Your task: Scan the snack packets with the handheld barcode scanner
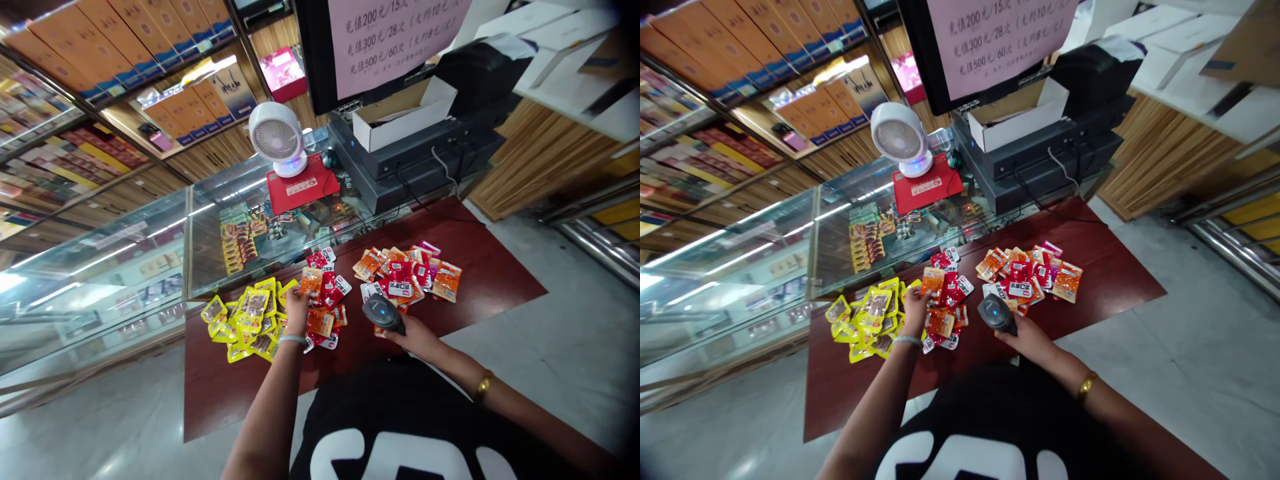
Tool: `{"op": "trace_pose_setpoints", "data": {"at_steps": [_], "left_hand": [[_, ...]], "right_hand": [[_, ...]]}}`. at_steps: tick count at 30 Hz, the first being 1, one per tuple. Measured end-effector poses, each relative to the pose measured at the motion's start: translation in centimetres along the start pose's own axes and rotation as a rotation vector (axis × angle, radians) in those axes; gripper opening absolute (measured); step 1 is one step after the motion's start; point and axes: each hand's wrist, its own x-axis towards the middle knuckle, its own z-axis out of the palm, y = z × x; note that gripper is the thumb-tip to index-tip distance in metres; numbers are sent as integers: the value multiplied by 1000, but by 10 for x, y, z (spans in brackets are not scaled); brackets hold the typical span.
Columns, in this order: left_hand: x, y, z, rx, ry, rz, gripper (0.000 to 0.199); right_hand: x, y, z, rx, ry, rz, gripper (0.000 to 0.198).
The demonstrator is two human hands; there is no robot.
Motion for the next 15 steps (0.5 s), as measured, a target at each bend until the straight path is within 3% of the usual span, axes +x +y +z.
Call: {"op": "trace_pose_setpoints", "data": {"at_steps": [3, 6, 12, 15], "left_hand": [[-27, -2, 15, -117, -186, 21, 32], [-50, 3, 33, -170, -285, -6, 34], [-60, 14, 44, -91, -347, 86, 28], [-56, 14, 52, -141, -360, 36, 31]], "right_hand": [[11, -4, 2, 16, -9, -42, 49], [22, -9, 4, 33, 1, -93, 46], [33, -15, 2, 29, 11, -110, 44], [31, -14, -2, 35, 17, -115, 44]]}}
